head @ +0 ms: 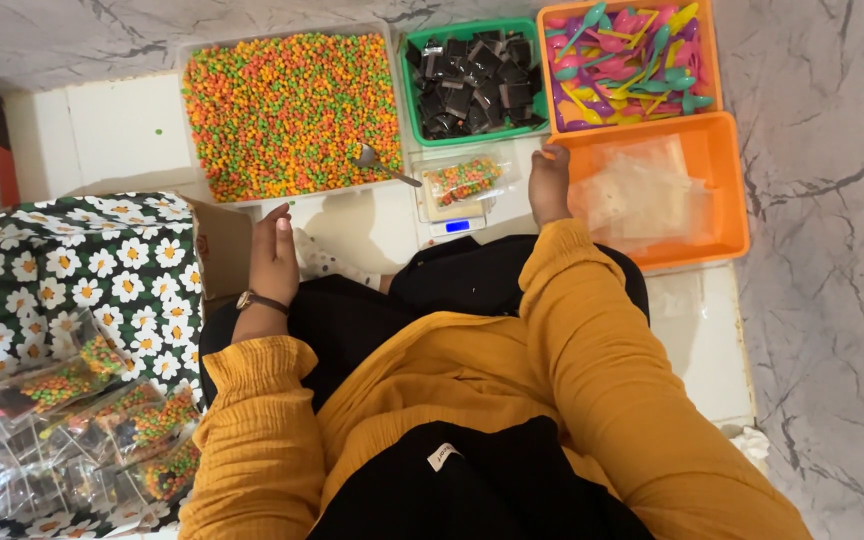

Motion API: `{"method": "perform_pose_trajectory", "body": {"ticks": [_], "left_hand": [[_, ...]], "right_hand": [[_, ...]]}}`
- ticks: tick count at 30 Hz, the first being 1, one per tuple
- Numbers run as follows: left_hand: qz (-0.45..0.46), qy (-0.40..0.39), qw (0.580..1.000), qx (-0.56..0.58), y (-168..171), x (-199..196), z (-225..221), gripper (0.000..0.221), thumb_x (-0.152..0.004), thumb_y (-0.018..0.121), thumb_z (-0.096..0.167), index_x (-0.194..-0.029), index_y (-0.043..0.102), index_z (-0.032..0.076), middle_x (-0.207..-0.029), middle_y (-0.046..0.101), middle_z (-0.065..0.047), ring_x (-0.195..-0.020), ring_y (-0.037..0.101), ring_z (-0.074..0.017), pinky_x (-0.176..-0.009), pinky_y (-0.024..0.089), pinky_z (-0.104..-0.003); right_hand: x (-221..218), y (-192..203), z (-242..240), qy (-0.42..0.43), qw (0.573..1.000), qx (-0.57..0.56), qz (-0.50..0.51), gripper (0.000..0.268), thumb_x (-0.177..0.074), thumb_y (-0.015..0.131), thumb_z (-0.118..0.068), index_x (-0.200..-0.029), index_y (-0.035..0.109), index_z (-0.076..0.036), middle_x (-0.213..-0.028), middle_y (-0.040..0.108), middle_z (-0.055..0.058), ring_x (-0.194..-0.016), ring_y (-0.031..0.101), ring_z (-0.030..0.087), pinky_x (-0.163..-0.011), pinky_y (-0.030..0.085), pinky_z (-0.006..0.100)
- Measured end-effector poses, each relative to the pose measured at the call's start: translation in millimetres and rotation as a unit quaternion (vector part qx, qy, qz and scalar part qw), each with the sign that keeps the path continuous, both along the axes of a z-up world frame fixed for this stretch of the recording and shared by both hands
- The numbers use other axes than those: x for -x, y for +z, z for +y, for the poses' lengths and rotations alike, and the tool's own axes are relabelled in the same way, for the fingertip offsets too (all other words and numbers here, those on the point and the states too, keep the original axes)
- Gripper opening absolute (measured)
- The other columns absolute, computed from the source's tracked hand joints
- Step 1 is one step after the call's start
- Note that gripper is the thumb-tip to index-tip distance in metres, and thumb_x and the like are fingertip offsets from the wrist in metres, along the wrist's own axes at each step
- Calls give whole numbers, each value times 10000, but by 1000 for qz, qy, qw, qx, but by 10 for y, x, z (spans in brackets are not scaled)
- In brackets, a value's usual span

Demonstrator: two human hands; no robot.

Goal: The person fills small plastic bags with a mixture of colorful sprinkles and small black sweets using a spoon and a scale.

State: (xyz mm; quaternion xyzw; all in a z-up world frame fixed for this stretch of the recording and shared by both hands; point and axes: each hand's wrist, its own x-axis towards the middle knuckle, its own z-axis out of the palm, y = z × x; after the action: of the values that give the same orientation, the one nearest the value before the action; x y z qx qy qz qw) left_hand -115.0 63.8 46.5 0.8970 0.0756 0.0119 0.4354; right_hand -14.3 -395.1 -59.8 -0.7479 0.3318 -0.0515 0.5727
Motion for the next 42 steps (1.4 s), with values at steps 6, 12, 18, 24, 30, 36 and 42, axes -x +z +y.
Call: {"method": "perform_pose_trajectory", "body": {"ticks": [6, 12, 18, 24, 30, 36, 42], "left_hand": [[-7, -6, 1000, 3, 48, -9, -13, 392, -1150, 376, 346, -1405, 600, 150, -1244, 626, -146, -1190, 609, -353, -1015, 502, -480], [-1, -4, 1000, 5, 20, -21, -3, 398, -1148, 374, 379, -1385, 619, 173, -1236, 630, -117, -1156, 632, -315, -998, 519, -458], [0, -33, 999, -1, 64, -71, -64, 324, -1117, 459, 246, -1371, 616, 120, -1225, 606, -147, -1166, 609, -366, -1014, 503, -461], [-26, -154, 986, -58, 526, -105, -590, 766, -772, 856, 190, -1438, 532, -4, -1338, 532, -283, -1261, 556, -501, -1075, 465, -560], [-141, -236, 961, -32, 639, -266, -1375, 1378, -507, 1000, 446, -1557, 273, -72, -1456, 439, -377, -1349, 466, -553, -1180, 366, -562], [-115, -178, 977, -20, 201, -479, -1689, 937, -678, 899, 445, -1402, 448, 56, -1083, 657, -103, -1038, 679, -378, -927, 544, -491], [146, -67, 987, -22, 485, -807, -1301, 772, -702, 860, 436, -1318, 484, 160, -1202, 712, -151, -1143, 689, -383, -968, 560, -497]], "right_hand": [[-19, -57, 62, 68, 995, -1, 77, 267, -920, 614, -302, -1128, 639, -137, -962, 633, 113, -805, 679, 232, -626, 634, 317], [36, 26, 168, 138, 984, 8, 114, 317, -816, 733, -243, -1098, 717, -98, -973, 686, 162, -877, 715, 271, -630, 687, 360], [76, 303, 298, 165, 985, -16, 37, 168, -852, 666, -85, -993, 698, 2, -910, 661, 175, -806, 708, 240, -667, 679, 369], [176, 855, 463, 227, 910, 234, -258, 92, -831, 676, -16, -920, 658, -33, -862, 600, 152, -844, 673, 341, -729, 578, 411], [474, 1392, 939, 244, 913, 79, -317, 116, -875, 675, 82, -940, 640, -7, -1025, 644, 141, -851, 659, 259, -666, 587, 317], [700, 1569, 1232, 268, 910, 20, -317, 116, -922, 728, 60, -993, 677, -17, -1047, 677, 106, -846, 699, 203, -690, 600, 281], [499, 1391, 988, 148, 961, -100, -211, 109, -1022, 521, -24, -1121, 551, -56, -1021, 628, 83, -815, 676, 163, -651, 507, 215]]}}
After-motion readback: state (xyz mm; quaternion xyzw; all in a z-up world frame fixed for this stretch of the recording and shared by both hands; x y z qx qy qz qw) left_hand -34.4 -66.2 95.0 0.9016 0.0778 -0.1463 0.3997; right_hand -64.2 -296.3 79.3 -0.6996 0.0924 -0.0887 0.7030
